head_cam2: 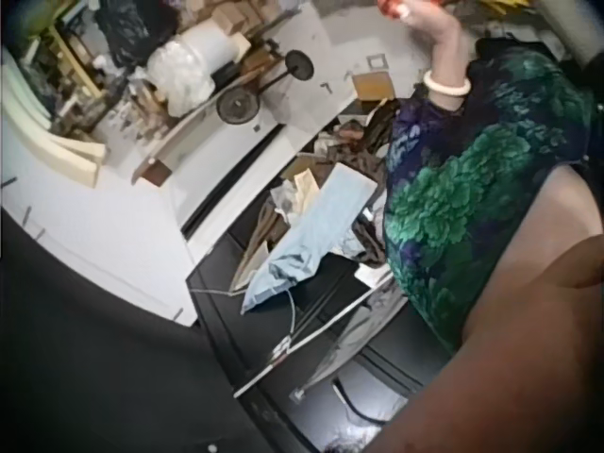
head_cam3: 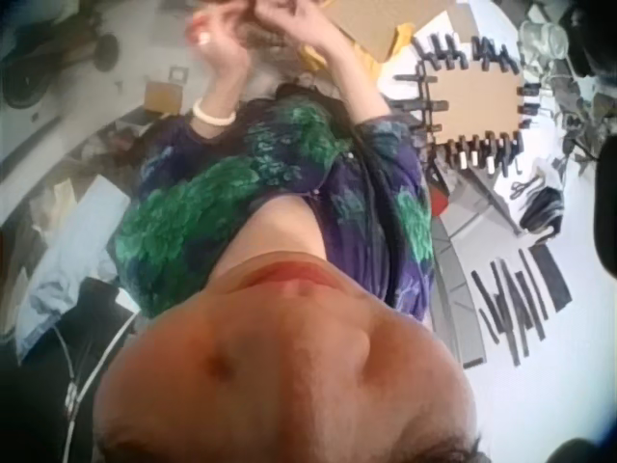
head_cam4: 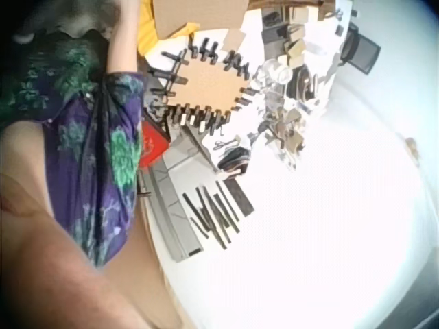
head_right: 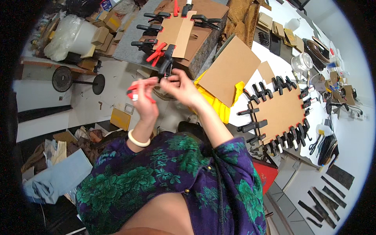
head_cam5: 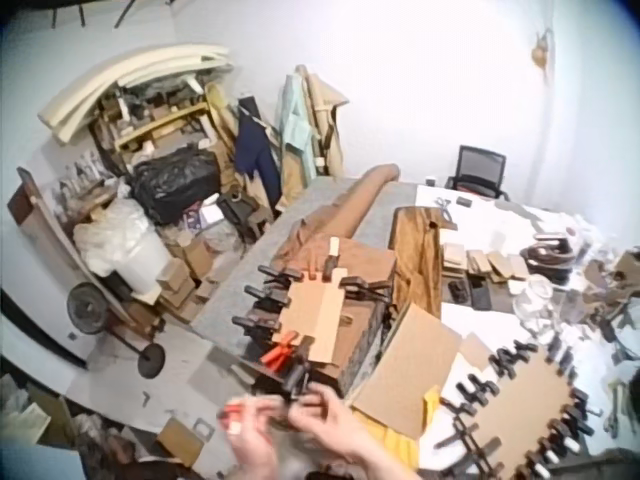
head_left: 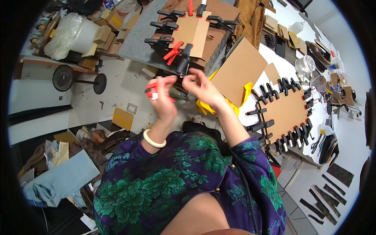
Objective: The person assembles a circular wooden board by attaching numerous black and red clamps around its perimeter. They pick up clamps from the table, position them on the board, and secure them in place, occasionally adjusting their positions.
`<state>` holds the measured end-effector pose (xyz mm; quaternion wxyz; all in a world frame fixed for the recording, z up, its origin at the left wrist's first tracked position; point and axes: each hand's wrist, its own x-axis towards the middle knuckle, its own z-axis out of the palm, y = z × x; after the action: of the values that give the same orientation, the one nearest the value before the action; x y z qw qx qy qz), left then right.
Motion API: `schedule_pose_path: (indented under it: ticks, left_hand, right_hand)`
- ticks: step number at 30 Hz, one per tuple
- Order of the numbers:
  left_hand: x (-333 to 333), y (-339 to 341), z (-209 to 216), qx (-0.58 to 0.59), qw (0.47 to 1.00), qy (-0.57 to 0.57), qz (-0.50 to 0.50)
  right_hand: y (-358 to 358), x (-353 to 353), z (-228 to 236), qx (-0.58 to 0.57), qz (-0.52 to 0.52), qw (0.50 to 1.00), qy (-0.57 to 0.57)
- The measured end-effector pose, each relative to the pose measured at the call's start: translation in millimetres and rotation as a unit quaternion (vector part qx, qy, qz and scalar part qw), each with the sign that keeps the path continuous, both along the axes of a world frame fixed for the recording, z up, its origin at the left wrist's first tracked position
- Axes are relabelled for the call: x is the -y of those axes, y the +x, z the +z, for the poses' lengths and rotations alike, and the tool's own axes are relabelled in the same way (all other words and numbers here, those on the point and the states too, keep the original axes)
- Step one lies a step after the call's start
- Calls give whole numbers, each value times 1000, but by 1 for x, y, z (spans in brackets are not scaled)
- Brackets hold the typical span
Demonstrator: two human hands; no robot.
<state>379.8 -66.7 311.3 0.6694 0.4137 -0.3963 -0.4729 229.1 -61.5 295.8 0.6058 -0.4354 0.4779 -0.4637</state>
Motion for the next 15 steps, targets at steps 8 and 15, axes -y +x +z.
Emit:
schedule_pose_path:
  ticks: [8, 15]
  left_hand:
    - [33, 48, -5, -23, 996, 73, -48]
    - [47, 37, -10, -40, 985, 113, -128]
  right_hand:
    - [48, 61, 8, -142, -98, 974, 144]
    - [15, 40, 17, 21, -57, 982, 181]
